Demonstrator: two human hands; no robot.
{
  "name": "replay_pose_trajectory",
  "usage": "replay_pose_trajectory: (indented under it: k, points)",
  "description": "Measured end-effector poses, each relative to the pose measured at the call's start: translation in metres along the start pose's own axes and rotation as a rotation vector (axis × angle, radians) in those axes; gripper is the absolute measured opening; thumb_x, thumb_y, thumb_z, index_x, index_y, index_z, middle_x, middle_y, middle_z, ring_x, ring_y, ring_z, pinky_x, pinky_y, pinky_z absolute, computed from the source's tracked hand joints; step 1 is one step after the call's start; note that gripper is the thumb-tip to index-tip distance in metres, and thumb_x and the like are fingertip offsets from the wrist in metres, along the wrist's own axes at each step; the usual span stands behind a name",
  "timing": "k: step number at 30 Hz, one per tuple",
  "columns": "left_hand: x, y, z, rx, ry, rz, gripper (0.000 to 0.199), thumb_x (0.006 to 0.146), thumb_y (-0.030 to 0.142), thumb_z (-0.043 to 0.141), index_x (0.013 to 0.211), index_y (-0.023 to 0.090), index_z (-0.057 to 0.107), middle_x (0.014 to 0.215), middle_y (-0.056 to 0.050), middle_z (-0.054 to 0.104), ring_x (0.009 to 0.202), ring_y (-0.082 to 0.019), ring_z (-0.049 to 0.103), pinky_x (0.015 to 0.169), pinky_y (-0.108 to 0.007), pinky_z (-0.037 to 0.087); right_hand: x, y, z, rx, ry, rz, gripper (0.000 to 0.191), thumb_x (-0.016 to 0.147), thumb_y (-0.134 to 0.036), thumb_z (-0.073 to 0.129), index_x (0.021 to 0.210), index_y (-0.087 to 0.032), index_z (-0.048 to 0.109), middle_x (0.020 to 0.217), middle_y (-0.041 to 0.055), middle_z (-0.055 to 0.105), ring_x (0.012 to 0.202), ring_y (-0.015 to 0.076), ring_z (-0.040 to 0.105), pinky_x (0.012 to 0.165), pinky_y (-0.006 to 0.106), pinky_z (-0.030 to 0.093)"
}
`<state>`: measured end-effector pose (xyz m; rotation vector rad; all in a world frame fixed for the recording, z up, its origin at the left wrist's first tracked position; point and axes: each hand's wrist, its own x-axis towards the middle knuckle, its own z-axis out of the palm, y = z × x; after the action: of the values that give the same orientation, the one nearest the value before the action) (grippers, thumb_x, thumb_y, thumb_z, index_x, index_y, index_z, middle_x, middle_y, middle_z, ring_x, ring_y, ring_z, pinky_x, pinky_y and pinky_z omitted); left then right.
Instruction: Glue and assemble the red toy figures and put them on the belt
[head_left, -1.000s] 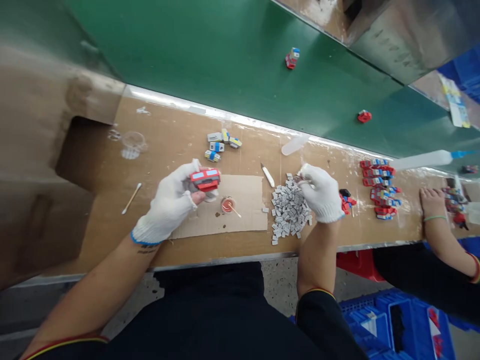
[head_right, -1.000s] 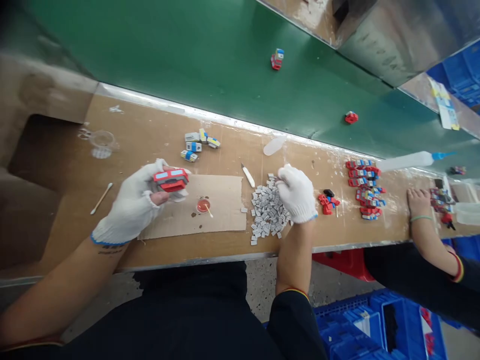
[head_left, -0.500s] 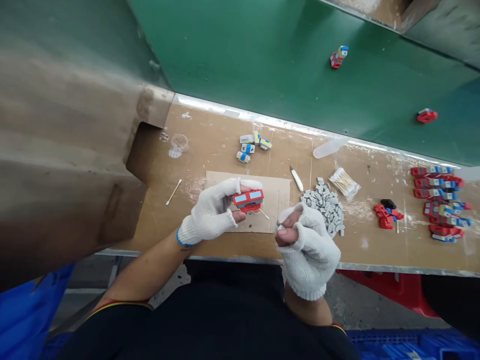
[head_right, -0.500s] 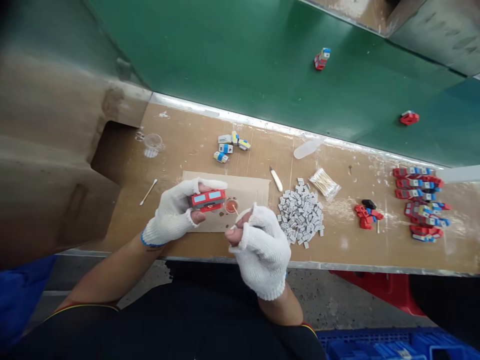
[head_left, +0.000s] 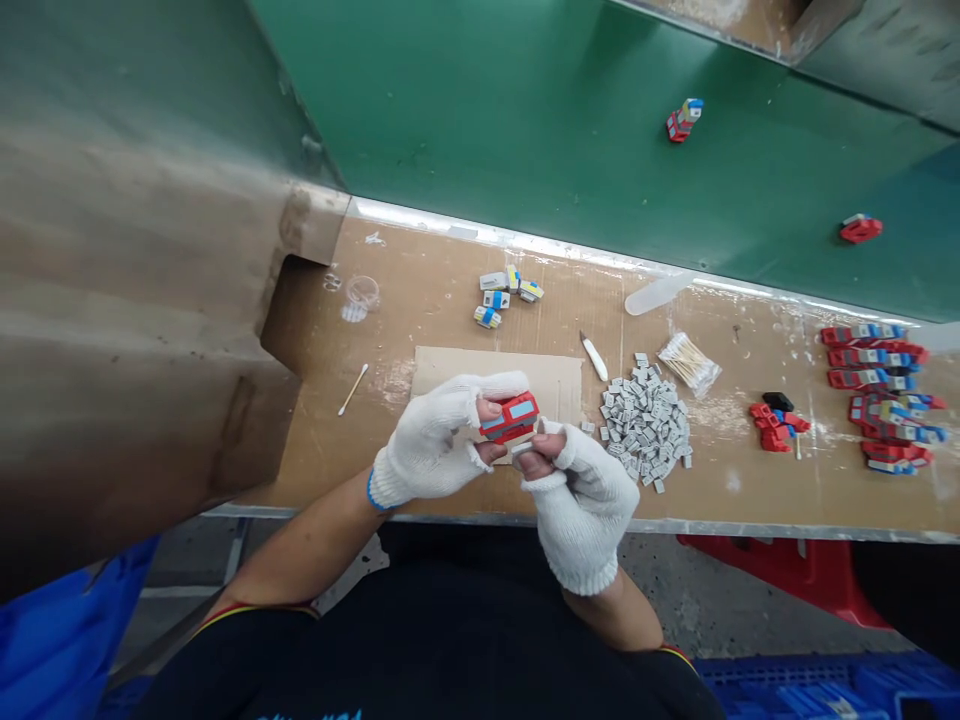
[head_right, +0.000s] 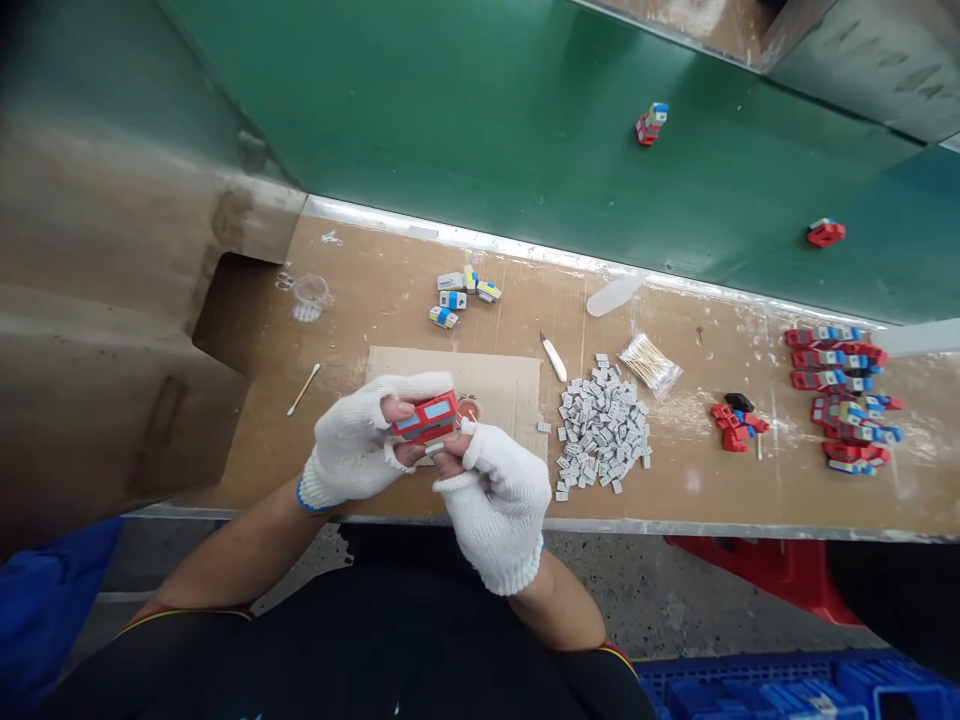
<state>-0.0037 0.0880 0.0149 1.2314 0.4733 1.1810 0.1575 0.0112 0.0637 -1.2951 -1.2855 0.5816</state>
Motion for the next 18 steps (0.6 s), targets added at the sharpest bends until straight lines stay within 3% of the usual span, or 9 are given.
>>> replay_pose_trajectory:
  k: [4, 7, 11, 18]
  points:
    - [0.001, 0.013, 0.004, -0.121, 0.032, -0.399, 0.03, 0.103, 0.053, 0.084, 0.106, 0.023, 0.081, 0.107, -0.008, 0.087, 0.09, -0.031, 0.088, 0.066, -0.037, 0.072, -0.002, 0.001, 0.008, 0.037, 0.114, 0.086, 0.01, 0.1, -0.023, 0.091, 0.102, -0.027, 0.081, 0.079, -0.0036, 0.081, 0.058, 0.0143, 0.076, 0.058, 0.023, 0.067]
    - [-0.001, 0.019, 0.003, -0.214, 0.098, -0.557, 0.039, 0.096, 0.055, 0.09, 0.116, 0.023, 0.082, 0.109, -0.01, 0.088, 0.095, -0.032, 0.09, 0.061, -0.032, 0.07, -0.001, -0.001, 0.008, 0.014, 0.077, 0.131, 0.014, 0.103, -0.028, 0.088, 0.096, -0.027, 0.076, 0.077, -0.0039, 0.079, 0.059, 0.0148, 0.077, 0.061, 0.025, 0.069]
    - [-0.002, 0.023, 0.004, -0.287, 0.117, -0.628, 0.053, 0.09, 0.06, 0.095, 0.124, 0.022, 0.081, 0.115, -0.012, 0.09, 0.099, -0.035, 0.091, 0.063, -0.036, 0.074, 0.004, -0.005, 0.006, 0.043, 0.023, 0.153, 0.017, 0.102, -0.027, 0.087, 0.096, -0.027, 0.072, 0.077, -0.0045, 0.08, 0.063, 0.0158, 0.081, 0.062, 0.024, 0.069]
    - [0.006, 0.026, 0.012, -0.341, -0.025, -0.666, 0.047, 0.094, 0.067, 0.091, 0.1, 0.021, 0.081, 0.098, -0.011, 0.084, 0.086, -0.029, 0.082, 0.062, -0.036, 0.069, 0.008, -0.002, 0.001, 0.218, -0.082, 0.283, 0.027, 0.095, -0.02, 0.087, 0.101, -0.03, 0.063, 0.075, -0.0093, 0.075, 0.054, 0.0131, 0.072, 0.054, 0.023, 0.063]
